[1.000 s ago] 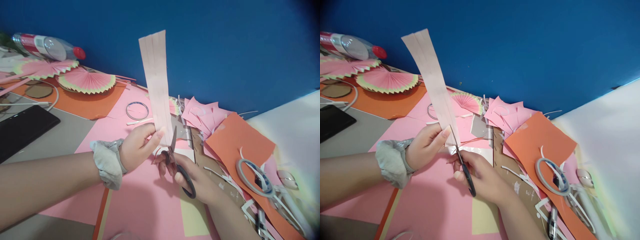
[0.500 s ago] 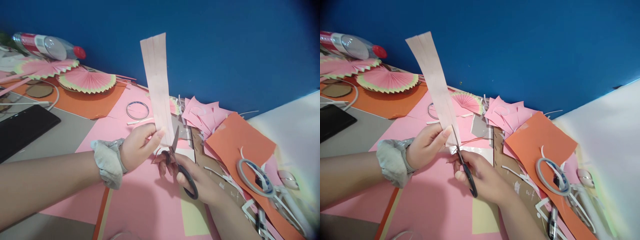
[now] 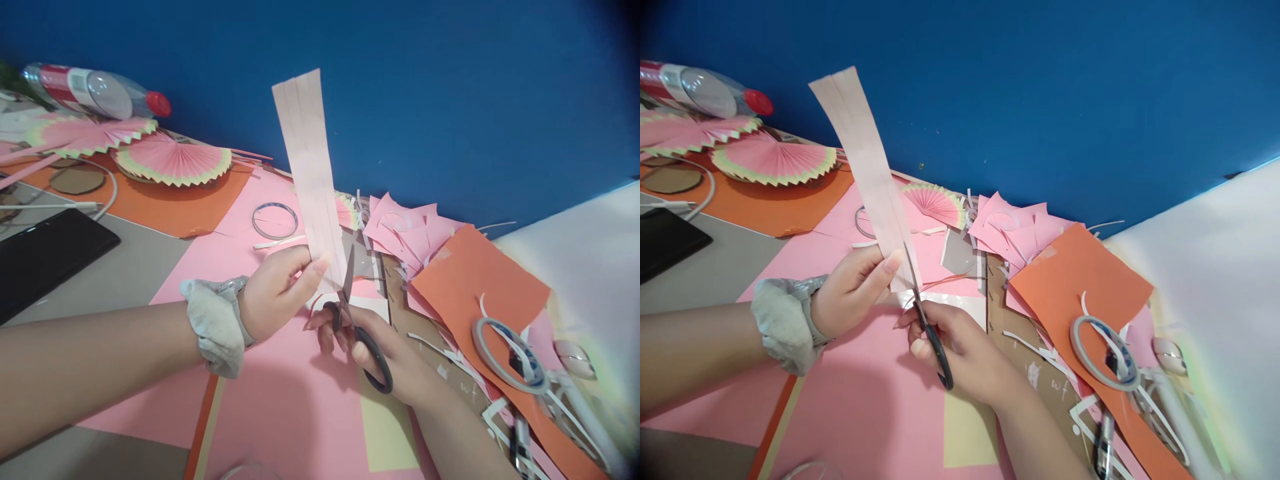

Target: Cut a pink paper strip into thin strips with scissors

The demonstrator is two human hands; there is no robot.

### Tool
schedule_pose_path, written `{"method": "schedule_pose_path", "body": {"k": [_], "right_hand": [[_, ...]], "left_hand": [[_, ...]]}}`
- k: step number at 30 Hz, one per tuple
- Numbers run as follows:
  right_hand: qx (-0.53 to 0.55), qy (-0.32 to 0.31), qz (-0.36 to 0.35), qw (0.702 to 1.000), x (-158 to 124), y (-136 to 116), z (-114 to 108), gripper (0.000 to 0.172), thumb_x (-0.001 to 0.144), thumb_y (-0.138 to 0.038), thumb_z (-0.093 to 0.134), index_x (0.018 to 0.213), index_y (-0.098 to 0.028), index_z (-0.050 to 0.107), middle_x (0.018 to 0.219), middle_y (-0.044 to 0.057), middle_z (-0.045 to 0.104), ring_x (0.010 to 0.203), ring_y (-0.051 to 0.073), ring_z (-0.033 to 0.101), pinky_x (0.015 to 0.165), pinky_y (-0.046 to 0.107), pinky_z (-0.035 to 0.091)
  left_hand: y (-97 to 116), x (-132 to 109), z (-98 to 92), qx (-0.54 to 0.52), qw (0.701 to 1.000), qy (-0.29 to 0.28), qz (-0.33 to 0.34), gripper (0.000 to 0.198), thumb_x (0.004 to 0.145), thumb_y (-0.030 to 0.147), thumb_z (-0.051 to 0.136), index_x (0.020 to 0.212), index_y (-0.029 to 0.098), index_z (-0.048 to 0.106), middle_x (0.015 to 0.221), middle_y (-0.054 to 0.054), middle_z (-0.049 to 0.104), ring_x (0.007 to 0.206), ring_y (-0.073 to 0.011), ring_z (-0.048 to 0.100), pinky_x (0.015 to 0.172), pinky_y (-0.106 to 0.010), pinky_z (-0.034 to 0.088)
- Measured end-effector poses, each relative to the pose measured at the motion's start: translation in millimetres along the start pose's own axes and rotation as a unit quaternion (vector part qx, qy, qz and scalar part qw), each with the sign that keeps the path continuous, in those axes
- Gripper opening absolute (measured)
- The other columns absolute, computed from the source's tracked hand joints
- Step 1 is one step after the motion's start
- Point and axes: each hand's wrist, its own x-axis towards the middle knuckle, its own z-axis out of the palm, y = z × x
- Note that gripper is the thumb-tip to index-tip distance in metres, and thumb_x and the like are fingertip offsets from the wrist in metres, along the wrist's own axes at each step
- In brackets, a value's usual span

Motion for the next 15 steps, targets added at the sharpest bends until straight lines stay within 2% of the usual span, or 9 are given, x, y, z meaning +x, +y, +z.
{"method": "schedule_pose_path", "body": {"k": [7, 15], "right_hand": [[0.017, 0.000, 0.008, 1.000, 1.2, 0.2, 1.2, 0.058, 0.079, -0.070, 0.045, 0.096, -0.016, 0.058, 0.072, 0.002, 0.050, 0.063, 0.015, 0.042, 0.059, 0.028, 0.038], [0.032, -0.004, 0.006, 0.999, 1.6, 4.4, 1.4, 0.058, 0.079, -0.071, 0.044, 0.092, -0.015, 0.054, 0.077, 0.002, 0.047, 0.070, 0.016, 0.045, 0.062, 0.027, 0.037]], "left_hand": [[1.2, 0.7, -0.4, -0.012, 1.000, -0.003, 0.004, 0.037, 0.095, 0.037, 0.033, 0.073, 0.016, 0.054, 0.065, -0.002, 0.059, 0.062, -0.0129, 0.055, 0.061, -0.027, 0.044], [-2.1, -1.6, 1.0, -0.064, 0.998, -0.019, -0.011, 0.035, 0.095, 0.038, 0.033, 0.075, 0.016, 0.052, 0.064, -0.001, 0.056, 0.054, -0.0113, 0.053, 0.056, -0.027, 0.042]]}}
